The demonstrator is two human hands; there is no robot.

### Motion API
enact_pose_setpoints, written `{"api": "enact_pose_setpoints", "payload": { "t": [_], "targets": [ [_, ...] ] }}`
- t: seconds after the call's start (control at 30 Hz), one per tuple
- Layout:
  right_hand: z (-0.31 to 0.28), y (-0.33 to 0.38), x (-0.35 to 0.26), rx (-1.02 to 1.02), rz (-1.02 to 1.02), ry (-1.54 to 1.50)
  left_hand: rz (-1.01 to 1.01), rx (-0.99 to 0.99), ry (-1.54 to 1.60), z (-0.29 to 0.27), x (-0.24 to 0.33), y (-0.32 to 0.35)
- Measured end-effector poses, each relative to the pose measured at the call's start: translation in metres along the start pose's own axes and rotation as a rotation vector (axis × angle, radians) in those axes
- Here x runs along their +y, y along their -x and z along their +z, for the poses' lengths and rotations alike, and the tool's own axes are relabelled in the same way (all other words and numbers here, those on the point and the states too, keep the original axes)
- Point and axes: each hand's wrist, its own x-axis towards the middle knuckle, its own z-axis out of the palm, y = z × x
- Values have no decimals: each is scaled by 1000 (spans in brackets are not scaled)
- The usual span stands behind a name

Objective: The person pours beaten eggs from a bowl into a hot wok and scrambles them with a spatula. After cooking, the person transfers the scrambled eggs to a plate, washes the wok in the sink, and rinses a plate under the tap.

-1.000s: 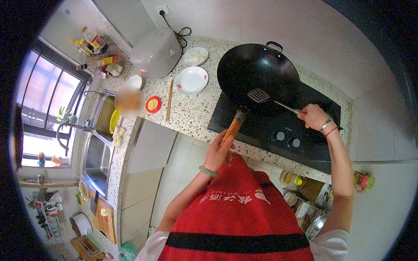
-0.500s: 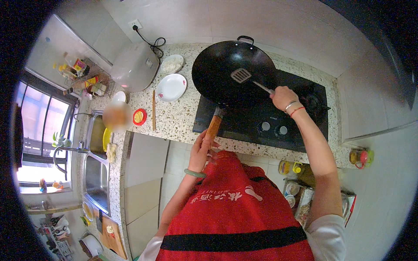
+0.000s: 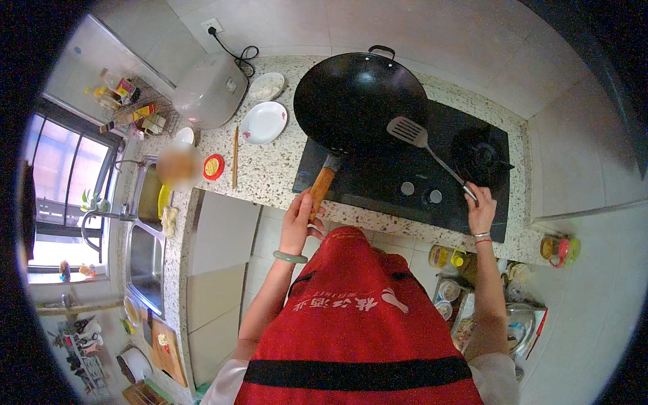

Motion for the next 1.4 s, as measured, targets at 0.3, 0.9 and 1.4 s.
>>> {"api": "enact_pose_setpoints", "payload": {
  "t": [0.3, 0.9, 1.4],
  "targets": [
    [67, 12, 44, -51, 87, -100, 19, 49, -7, 4, -3, 8],
    [139, 160, -150, -431, 350, -585, -1, 91, 52, -159, -29, 36],
    [344, -89, -591, -730, 389, -1263, 223, 512, 163, -411, 6, 77]
  ]
}}
